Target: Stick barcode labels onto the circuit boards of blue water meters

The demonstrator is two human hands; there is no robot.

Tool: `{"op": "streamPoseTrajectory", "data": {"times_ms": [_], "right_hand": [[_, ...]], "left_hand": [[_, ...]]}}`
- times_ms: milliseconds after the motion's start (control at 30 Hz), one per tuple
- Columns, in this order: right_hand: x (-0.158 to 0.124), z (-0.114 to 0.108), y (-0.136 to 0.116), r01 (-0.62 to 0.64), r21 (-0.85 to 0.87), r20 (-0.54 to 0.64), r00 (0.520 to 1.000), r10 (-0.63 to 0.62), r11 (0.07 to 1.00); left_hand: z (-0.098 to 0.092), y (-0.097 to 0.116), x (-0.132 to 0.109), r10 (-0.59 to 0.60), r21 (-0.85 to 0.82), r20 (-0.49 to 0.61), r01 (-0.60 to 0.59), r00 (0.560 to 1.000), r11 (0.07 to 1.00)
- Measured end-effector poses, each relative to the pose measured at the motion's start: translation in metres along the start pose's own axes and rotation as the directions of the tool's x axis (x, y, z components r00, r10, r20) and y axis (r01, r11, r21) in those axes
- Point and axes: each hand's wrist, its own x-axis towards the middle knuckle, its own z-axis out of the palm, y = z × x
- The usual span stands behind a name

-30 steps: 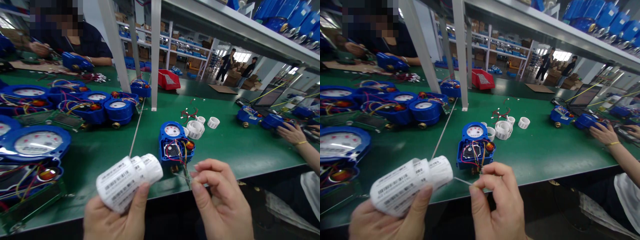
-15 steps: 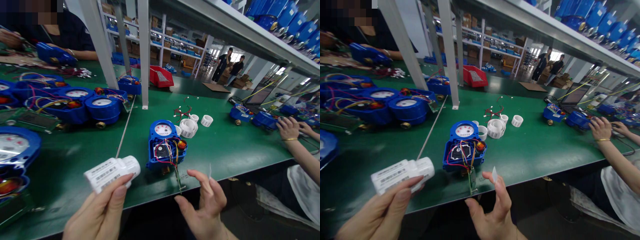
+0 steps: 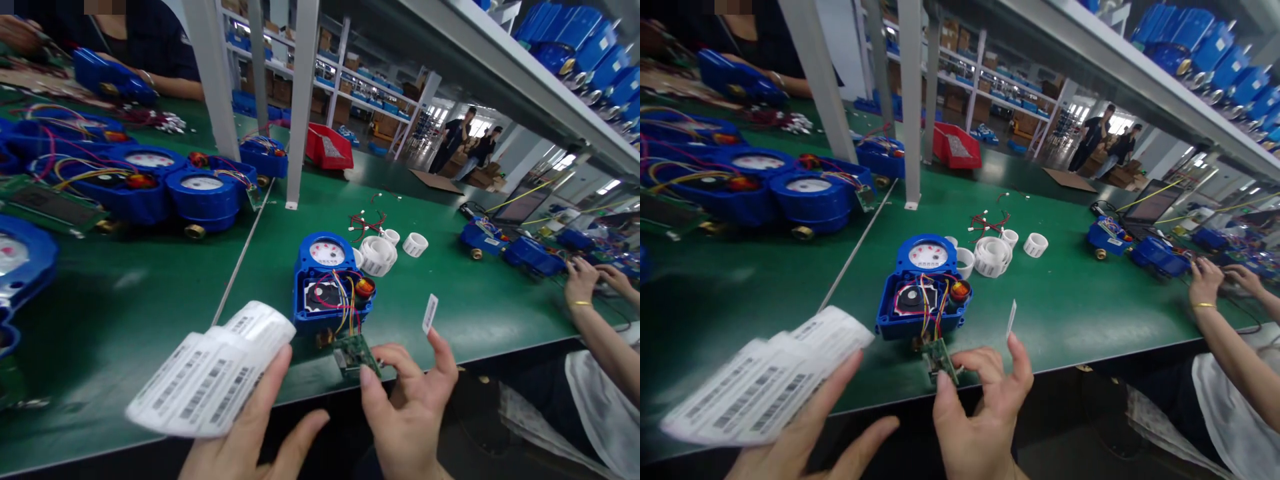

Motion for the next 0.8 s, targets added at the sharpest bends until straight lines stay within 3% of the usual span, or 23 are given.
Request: {"op": "streamPoseTrajectory", "data": {"times_ms": [100,200,333,467,667,800], "right_hand": [[0.014,-0.006,-0.013,-0.300,0.242,0.081,0.954,0.289,0.923],[0.031,-0.009,-0.027,-0.467,0.416,0.216,0.884,0.414,0.780],[0.049,-0.007,-0.038,-0.626,0.478,0.328,0.778,0.536,0.616],[0.056,-0.007,-0.038,-0.680,0.500,0.407,0.731,0.547,0.537],[0.064,-0.011,-0.028,-0.694,0.467,0.494,0.719,0.489,0.548],[0.068,-0.011,-0.021,-0.724,0.439,0.519,0.688,0.508,0.532]], "left_hand": [[0.007,0.003,-0.002,0.268,0.211,0.105,-0.285,0.958,0.935],[0.011,0.009,0.003,0.290,0.246,0.100,-0.306,0.952,0.920],[0.017,0.020,0.014,0.379,0.339,-0.004,-0.355,0.925,0.871],[0.022,0.025,0.017,0.403,0.347,-0.036,-0.367,0.915,0.863],[0.026,0.029,0.015,0.473,0.316,-0.057,-0.434,0.879,0.844],[0.030,0.031,0.013,0.432,0.326,-0.104,-0.380,0.896,0.866]]}}
